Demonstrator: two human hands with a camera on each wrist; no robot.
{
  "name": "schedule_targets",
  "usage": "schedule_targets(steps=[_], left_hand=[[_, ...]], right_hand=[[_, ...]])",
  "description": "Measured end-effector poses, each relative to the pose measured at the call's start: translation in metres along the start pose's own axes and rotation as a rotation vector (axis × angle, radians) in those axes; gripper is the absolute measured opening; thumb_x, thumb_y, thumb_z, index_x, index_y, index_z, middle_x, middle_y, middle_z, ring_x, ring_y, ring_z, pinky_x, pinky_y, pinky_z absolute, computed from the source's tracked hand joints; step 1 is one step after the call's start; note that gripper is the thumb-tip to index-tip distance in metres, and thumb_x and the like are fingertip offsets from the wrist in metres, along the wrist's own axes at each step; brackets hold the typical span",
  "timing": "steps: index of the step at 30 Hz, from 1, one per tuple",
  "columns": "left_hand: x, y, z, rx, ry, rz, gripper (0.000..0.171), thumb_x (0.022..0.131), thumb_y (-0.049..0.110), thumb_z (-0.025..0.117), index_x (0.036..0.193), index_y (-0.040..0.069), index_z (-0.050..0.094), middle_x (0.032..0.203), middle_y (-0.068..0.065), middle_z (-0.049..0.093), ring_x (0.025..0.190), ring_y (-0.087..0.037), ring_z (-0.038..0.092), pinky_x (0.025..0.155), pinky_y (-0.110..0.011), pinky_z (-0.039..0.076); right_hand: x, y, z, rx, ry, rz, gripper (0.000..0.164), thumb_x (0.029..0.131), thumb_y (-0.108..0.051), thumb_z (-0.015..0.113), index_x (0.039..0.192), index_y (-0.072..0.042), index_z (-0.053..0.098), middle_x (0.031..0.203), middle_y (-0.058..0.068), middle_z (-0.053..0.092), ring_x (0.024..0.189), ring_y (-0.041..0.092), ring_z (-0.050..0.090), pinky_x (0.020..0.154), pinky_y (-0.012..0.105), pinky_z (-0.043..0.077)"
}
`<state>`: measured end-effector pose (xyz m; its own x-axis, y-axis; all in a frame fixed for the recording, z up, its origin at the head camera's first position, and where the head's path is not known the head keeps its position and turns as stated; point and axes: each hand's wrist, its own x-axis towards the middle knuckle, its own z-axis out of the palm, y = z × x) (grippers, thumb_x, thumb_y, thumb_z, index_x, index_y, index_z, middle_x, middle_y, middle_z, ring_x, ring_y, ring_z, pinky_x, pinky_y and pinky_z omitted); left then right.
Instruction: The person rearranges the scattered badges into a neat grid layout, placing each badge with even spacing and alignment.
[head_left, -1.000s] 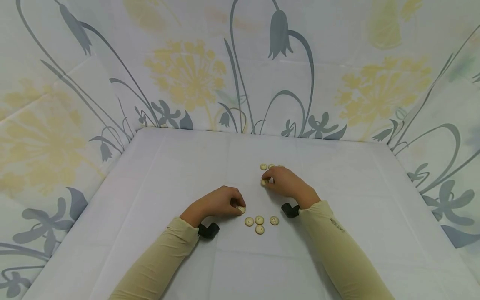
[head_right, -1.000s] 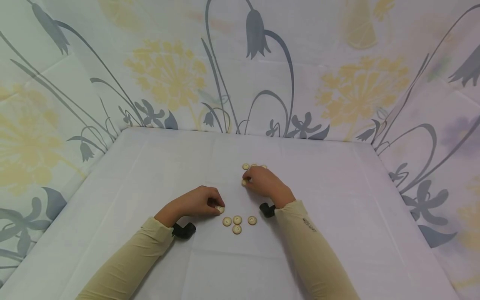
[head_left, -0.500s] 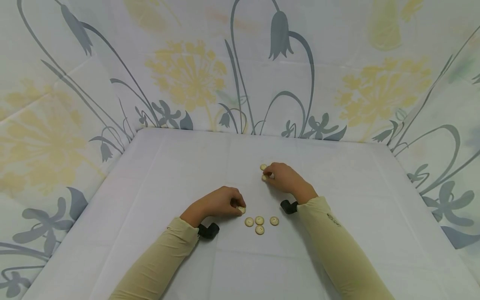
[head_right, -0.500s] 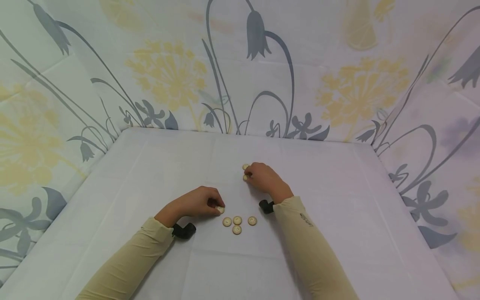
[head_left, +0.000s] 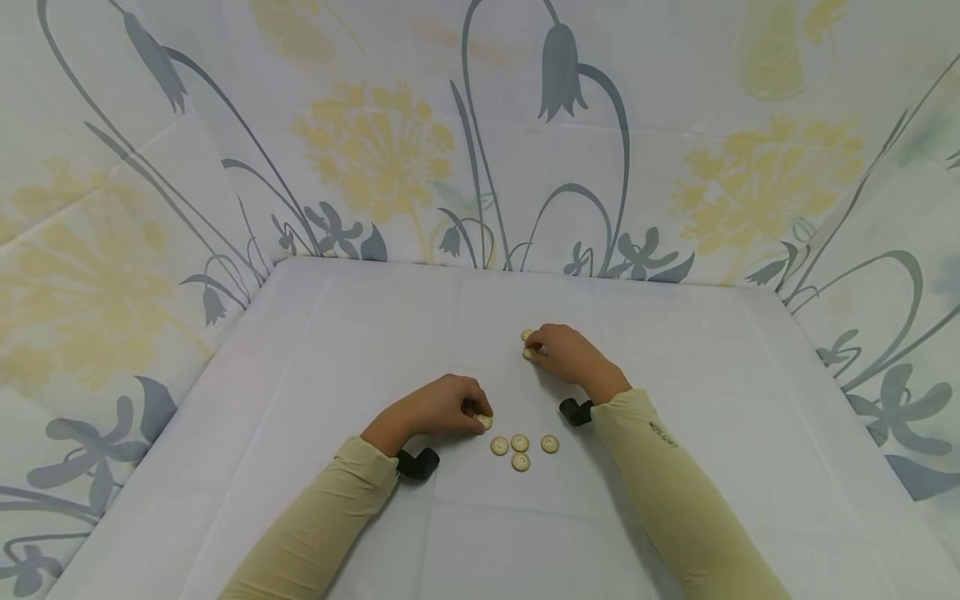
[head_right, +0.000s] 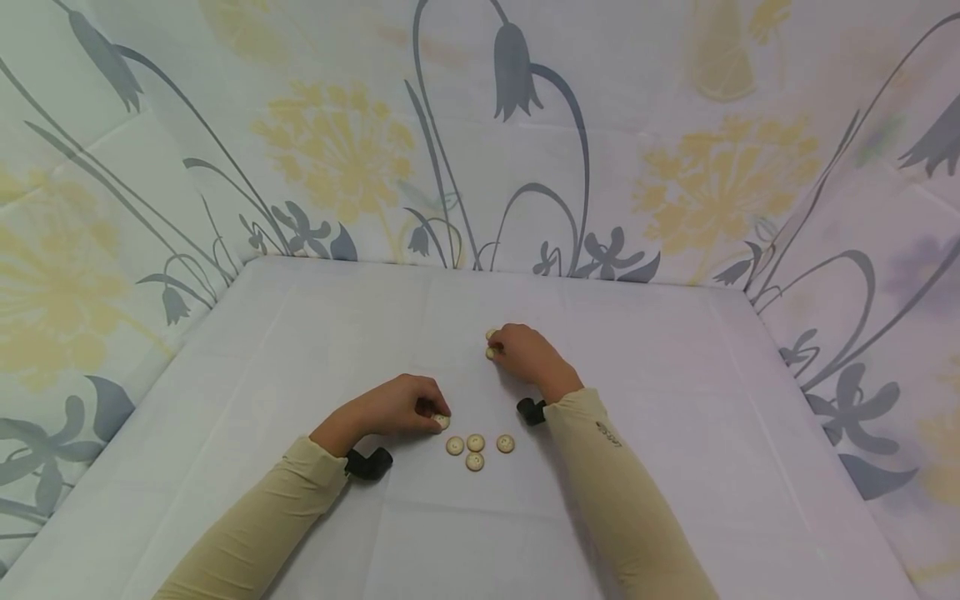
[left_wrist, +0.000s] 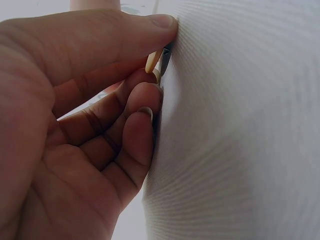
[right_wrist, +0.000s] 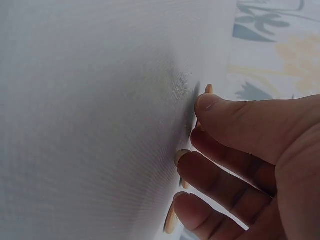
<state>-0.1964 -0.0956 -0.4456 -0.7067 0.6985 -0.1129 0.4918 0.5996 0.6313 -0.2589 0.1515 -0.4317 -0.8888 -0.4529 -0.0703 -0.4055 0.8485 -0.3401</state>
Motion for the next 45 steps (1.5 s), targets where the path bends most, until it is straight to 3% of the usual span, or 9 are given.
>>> schedule_targets(steps=[21, 45], left_hand=[[0.0016, -0.0007, -0.0003, -0.005, 0.012, 0.007, 0.013, 0.085, 0.019, 0.074, 0.098, 0.018, 0.075, 0.092, 0.008, 0.064, 0.080, -0.005, 0.056, 0.073, -0.023, 0.048], [-0.0002, 0.0010, 0.0008, -0.017, 0.000, -0.018, 0.014, 0.085, 0.020, 0.074, 0.099, 0.016, 0.074, 0.095, 0.006, 0.065, 0.082, -0.005, 0.057, 0.075, -0.025, 0.049]], right_hand=[[0.0076, -0.0015, -0.0018, -0.001, -0.006, 0.016, 0.029, 0.095, -0.020, 0.061, 0.120, -0.005, 0.067, 0.119, 0.012, 0.065, 0.114, 0.030, 0.060, 0.100, 0.043, 0.045], [0.0047, 0.0019, 0.0006, 0.055, 0.017, 0.026, 0.029, 0.092, -0.016, 0.066, 0.119, -0.005, 0.068, 0.111, 0.012, 0.065, 0.102, 0.026, 0.060, 0.094, 0.042, 0.047]])
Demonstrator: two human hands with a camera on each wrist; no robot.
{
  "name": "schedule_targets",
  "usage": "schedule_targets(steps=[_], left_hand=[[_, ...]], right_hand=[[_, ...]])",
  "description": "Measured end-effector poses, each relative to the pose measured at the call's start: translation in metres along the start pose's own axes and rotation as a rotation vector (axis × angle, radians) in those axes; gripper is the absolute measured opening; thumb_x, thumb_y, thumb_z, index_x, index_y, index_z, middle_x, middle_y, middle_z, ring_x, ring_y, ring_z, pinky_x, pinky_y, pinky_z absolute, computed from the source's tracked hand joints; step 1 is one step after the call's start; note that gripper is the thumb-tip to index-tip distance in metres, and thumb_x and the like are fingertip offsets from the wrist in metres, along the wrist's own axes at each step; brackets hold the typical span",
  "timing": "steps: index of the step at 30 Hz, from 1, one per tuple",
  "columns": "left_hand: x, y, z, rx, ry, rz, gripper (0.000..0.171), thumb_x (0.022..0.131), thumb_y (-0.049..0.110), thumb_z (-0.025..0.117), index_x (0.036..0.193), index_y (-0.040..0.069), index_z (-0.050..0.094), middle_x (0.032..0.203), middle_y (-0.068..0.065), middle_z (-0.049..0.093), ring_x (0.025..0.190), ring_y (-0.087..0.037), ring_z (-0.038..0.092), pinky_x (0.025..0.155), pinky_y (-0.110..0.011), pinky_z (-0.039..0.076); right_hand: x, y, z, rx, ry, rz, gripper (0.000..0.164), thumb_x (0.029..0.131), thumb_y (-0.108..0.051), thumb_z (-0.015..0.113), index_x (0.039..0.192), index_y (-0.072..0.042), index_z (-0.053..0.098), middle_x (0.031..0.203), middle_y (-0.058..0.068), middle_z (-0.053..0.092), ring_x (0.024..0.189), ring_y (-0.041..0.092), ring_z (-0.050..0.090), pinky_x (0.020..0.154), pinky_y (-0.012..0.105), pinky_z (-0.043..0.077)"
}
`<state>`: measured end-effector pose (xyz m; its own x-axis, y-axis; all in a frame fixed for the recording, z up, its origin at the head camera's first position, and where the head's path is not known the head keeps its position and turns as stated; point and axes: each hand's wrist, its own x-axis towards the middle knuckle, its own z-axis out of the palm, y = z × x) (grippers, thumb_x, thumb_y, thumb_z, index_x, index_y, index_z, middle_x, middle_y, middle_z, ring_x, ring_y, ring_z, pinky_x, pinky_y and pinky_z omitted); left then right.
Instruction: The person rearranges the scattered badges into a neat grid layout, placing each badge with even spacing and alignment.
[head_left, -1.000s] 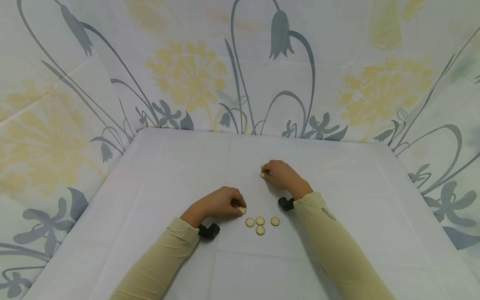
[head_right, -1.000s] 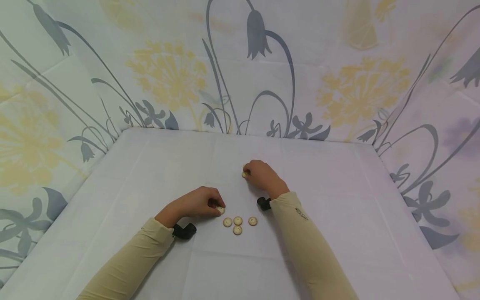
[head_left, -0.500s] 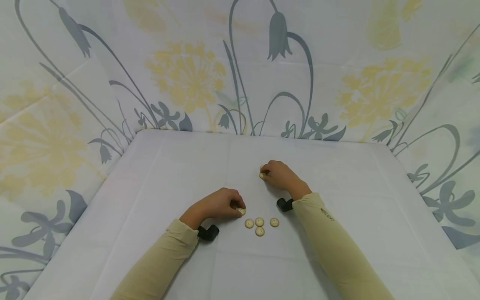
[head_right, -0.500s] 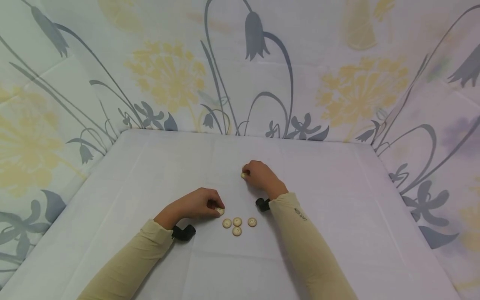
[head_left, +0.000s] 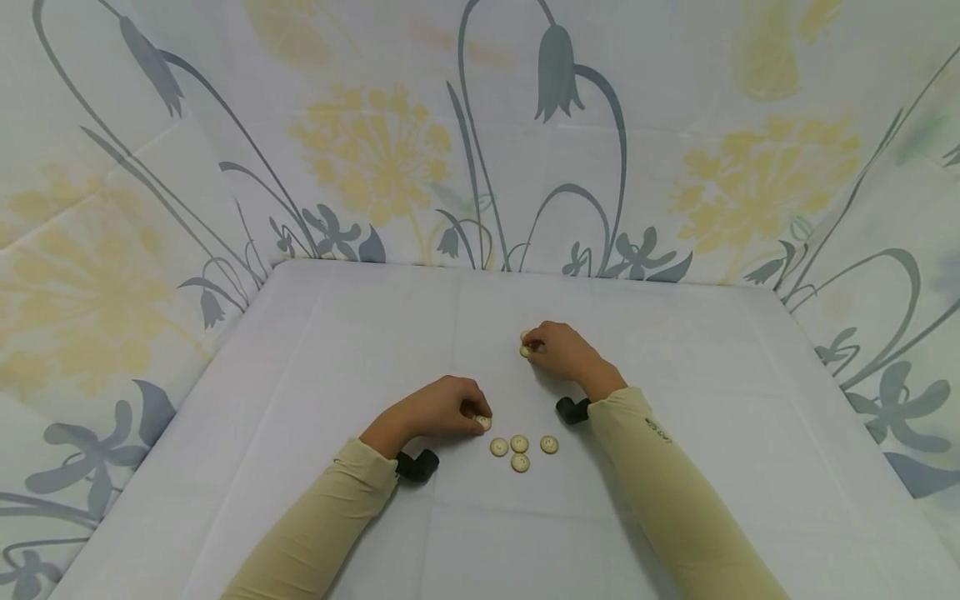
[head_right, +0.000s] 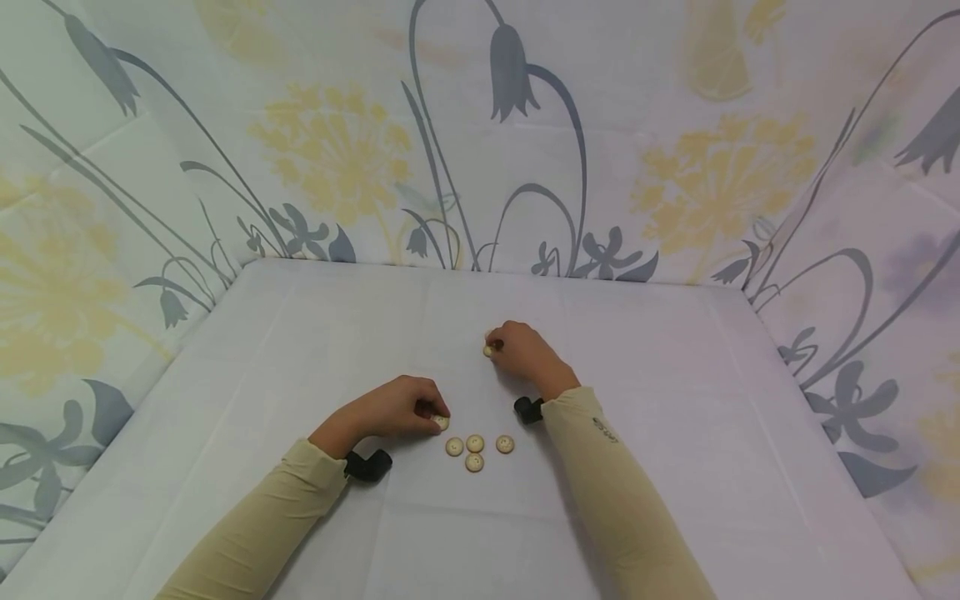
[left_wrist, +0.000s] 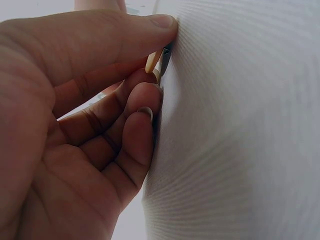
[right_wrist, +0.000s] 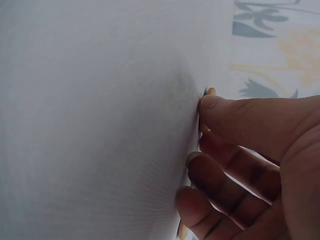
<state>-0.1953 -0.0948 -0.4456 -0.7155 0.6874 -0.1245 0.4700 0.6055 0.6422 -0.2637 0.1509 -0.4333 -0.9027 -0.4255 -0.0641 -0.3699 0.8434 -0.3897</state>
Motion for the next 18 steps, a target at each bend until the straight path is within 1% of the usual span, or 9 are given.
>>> schedule_targets(steps=[7, 18], left_hand=[[0.000, 0.001, 0.000, 0.023, 0.005, 0.018, 0.014, 0.085, 0.019, 0.074, 0.099, 0.016, 0.075, 0.095, 0.006, 0.065, 0.082, -0.005, 0.057, 0.075, -0.023, 0.048], [0.000, 0.001, -0.001, 0.008, 0.006, 0.023, 0.014, 0.085, 0.019, 0.074, 0.099, 0.016, 0.074, 0.095, 0.006, 0.065, 0.082, -0.006, 0.057, 0.075, -0.023, 0.049]], right_hand=[[-0.007, 0.000, -0.002, 0.018, -0.011, 0.016, 0.030, 0.091, -0.013, 0.065, 0.119, -0.004, 0.067, 0.111, 0.012, 0.065, 0.104, 0.027, 0.060, 0.094, 0.043, 0.047], [-0.021, 0.001, -0.004, -0.019, 0.000, -0.038, 0.027, 0.092, -0.016, 0.064, 0.117, -0.008, 0.068, 0.109, 0.010, 0.065, 0.102, 0.027, 0.060, 0.091, 0.043, 0.048]])
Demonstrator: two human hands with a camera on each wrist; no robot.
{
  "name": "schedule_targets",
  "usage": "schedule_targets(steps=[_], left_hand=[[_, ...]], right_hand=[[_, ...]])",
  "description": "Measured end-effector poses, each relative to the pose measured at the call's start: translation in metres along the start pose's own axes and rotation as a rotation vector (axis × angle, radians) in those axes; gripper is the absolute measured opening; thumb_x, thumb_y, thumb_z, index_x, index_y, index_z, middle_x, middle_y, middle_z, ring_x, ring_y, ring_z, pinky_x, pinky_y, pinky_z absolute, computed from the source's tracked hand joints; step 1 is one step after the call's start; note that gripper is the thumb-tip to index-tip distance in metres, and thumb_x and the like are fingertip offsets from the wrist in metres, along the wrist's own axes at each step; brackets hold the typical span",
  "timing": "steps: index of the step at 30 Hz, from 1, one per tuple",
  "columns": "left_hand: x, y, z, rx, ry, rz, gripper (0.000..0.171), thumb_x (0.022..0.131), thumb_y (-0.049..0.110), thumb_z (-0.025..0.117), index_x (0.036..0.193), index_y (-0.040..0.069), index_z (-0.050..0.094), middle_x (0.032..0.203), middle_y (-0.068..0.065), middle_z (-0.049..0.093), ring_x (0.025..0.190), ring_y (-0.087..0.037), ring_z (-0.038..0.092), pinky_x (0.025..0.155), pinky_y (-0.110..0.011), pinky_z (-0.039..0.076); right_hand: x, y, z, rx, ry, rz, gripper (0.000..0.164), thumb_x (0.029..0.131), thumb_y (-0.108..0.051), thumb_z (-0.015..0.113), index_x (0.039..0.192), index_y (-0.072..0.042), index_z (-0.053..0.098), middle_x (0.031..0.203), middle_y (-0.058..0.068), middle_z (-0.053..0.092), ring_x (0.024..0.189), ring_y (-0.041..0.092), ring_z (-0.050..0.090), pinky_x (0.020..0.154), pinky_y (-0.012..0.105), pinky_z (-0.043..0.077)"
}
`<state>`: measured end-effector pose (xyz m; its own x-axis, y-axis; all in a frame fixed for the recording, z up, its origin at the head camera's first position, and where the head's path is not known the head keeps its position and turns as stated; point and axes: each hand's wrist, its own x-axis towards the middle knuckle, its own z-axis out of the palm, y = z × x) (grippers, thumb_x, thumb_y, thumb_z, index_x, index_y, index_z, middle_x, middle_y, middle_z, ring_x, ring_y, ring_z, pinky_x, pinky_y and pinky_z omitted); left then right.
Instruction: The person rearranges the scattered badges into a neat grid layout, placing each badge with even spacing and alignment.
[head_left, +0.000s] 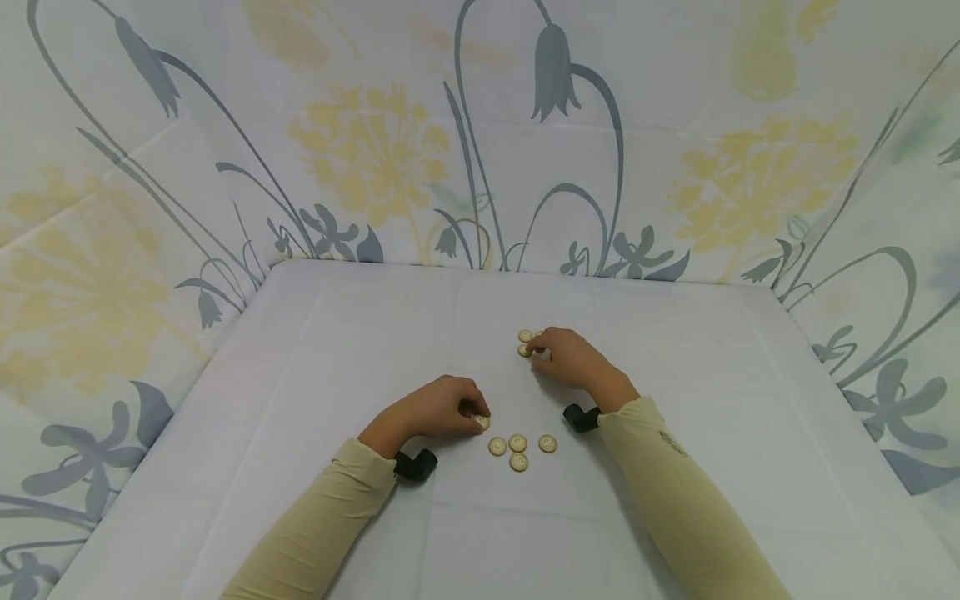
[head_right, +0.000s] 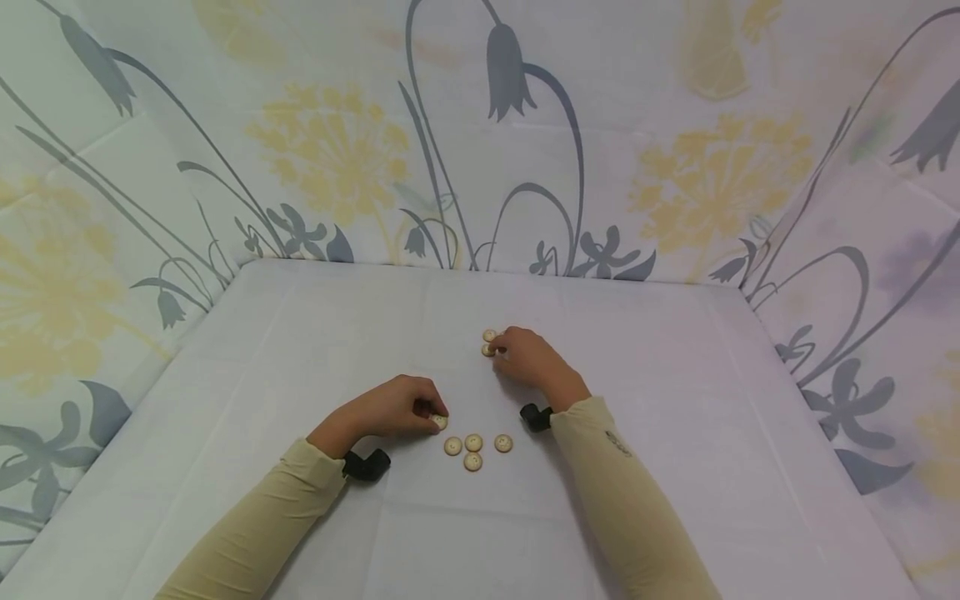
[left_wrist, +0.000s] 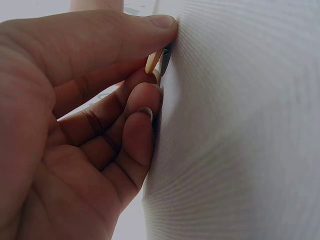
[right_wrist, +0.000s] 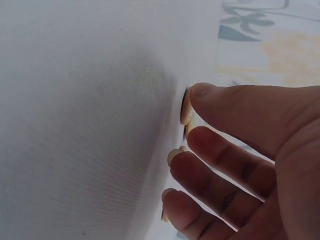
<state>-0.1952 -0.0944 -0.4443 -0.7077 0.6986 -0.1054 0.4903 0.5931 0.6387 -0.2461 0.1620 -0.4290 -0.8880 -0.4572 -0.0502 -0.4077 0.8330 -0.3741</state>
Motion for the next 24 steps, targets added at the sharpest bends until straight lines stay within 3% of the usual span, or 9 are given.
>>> schedule_targets(steps=[16, 24], left_hand=[[0.000, 0.001, -0.001, -0.007, -0.001, -0.004, 0.013, 0.085, 0.019, 0.074, 0.098, 0.017, 0.074, 0.094, 0.006, 0.065, 0.082, -0.006, 0.057, 0.074, -0.023, 0.049], [0.001, -0.002, 0.000, -0.005, -0.004, -0.006, 0.014, 0.085, 0.019, 0.074, 0.099, 0.017, 0.074, 0.094, 0.007, 0.065, 0.082, -0.006, 0.057, 0.075, -0.024, 0.049]], right_hand=[[-0.018, -0.005, 0.000, -0.008, -0.032, -0.015, 0.028, 0.091, -0.023, 0.066, 0.116, -0.012, 0.069, 0.108, 0.005, 0.068, 0.101, 0.023, 0.061, 0.091, 0.041, 0.048], [-0.029, -0.009, 0.000, -0.012, -0.038, -0.017, 0.027, 0.090, -0.025, 0.068, 0.114, -0.014, 0.071, 0.102, 0.002, 0.068, 0.084, 0.015, 0.059, 0.080, 0.035, 0.050]])
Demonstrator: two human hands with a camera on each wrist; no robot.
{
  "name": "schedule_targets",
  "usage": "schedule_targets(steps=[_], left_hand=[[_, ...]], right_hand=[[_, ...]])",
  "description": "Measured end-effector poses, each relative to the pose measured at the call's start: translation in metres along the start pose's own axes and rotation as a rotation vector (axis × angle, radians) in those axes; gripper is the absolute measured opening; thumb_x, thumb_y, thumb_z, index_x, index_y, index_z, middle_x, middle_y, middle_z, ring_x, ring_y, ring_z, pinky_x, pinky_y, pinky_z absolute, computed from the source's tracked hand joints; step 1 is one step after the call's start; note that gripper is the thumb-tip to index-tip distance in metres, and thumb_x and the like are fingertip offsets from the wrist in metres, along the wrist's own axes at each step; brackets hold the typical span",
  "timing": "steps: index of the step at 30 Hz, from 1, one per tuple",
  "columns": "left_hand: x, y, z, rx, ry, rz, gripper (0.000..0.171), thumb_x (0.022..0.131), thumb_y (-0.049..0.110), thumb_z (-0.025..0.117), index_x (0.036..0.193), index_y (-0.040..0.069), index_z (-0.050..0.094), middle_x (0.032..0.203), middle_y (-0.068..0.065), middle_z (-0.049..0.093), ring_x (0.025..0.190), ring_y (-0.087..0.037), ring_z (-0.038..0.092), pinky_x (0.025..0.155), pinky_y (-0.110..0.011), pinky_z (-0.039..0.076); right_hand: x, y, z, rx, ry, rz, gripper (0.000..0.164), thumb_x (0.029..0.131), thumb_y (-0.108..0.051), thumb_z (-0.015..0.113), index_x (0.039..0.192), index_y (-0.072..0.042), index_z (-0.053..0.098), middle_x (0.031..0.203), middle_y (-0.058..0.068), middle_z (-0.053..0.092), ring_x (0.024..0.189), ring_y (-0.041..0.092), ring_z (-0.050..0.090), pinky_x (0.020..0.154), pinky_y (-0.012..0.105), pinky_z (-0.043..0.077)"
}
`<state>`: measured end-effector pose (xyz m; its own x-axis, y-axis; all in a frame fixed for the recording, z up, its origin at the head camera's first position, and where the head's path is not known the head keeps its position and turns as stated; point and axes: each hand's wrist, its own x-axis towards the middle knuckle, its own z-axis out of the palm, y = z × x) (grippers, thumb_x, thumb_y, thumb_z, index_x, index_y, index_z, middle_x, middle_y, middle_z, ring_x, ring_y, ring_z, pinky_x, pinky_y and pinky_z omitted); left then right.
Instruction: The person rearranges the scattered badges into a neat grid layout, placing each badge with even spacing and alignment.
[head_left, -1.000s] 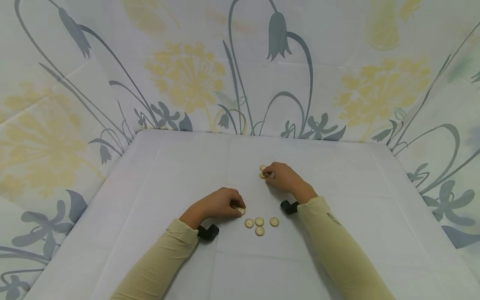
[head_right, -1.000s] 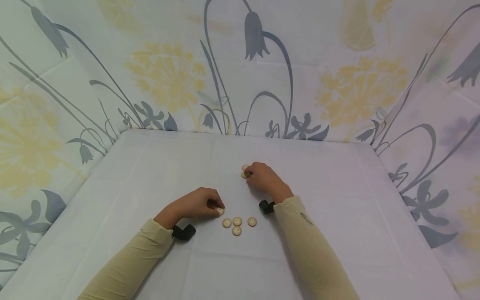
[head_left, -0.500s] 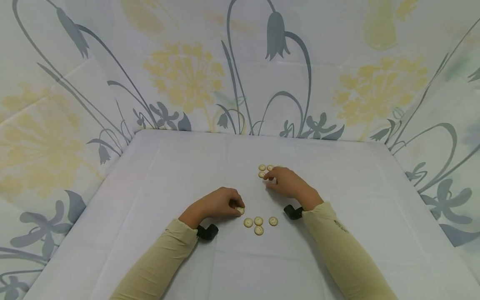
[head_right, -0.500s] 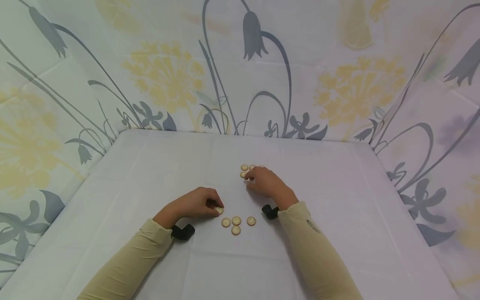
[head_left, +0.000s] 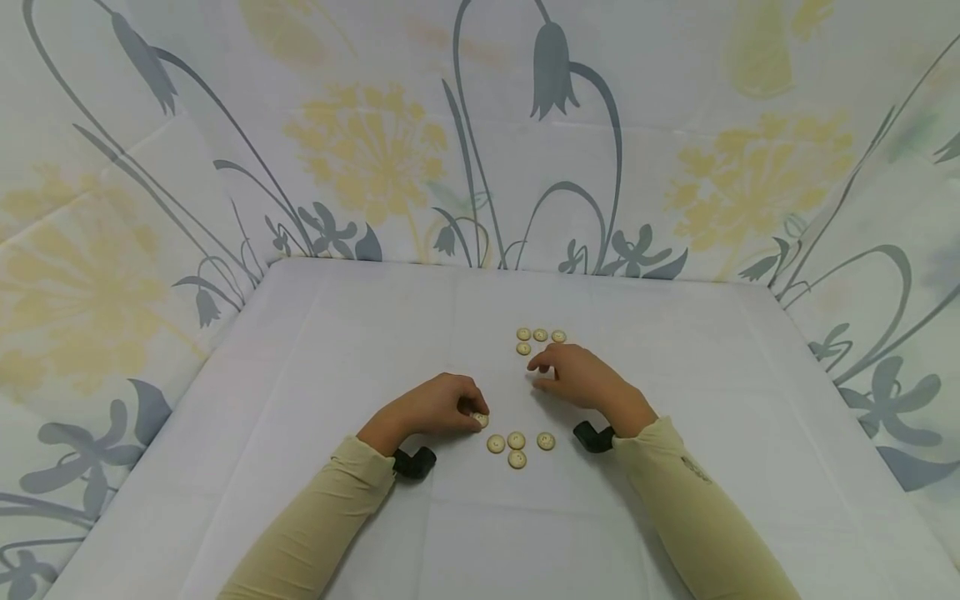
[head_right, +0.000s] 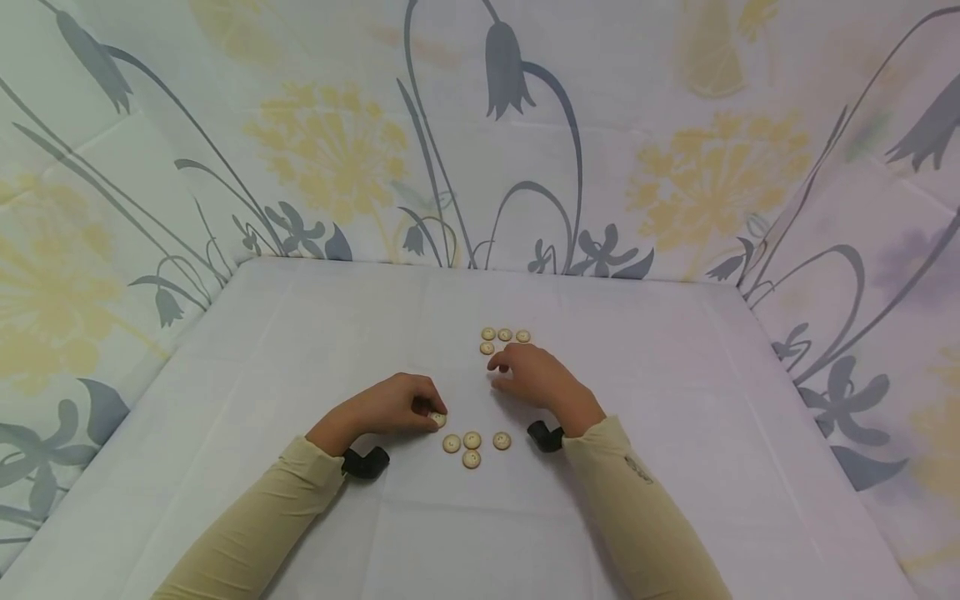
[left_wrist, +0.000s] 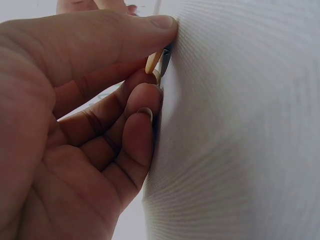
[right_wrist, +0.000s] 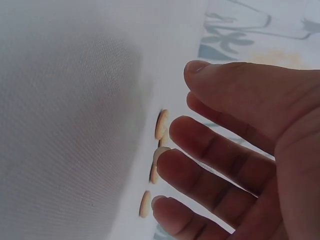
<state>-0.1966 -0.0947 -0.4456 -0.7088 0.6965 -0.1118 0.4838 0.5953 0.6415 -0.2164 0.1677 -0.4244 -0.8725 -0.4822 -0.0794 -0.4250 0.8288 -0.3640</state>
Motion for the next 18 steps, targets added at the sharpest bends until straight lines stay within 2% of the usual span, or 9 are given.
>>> schedule_targets(steps=[3, 18], left_hand=[[0.000, -0.001, 0.000, 0.004, -0.001, -0.001, 0.014, 0.085, 0.020, 0.074, 0.099, 0.017, 0.074, 0.095, 0.007, 0.064, 0.082, -0.006, 0.057, 0.075, -0.024, 0.048], [0.000, 0.000, 0.001, 0.007, 0.002, -0.005, 0.014, 0.085, 0.019, 0.074, 0.099, 0.017, 0.074, 0.094, 0.006, 0.064, 0.082, -0.006, 0.056, 0.075, -0.024, 0.048]], right_hand=[[-0.004, -0.002, 0.000, 0.000, 0.013, -0.017, 0.027, 0.089, -0.025, 0.070, 0.113, -0.014, 0.071, 0.099, 0.000, 0.068, 0.078, 0.012, 0.057, 0.075, 0.032, 0.049], [-0.028, -0.011, -0.007, -0.025, 0.024, -0.067, 0.024, 0.089, -0.024, 0.070, 0.110, -0.014, 0.072, 0.094, -0.004, 0.066, 0.080, 0.011, 0.057, 0.075, 0.030, 0.049]])
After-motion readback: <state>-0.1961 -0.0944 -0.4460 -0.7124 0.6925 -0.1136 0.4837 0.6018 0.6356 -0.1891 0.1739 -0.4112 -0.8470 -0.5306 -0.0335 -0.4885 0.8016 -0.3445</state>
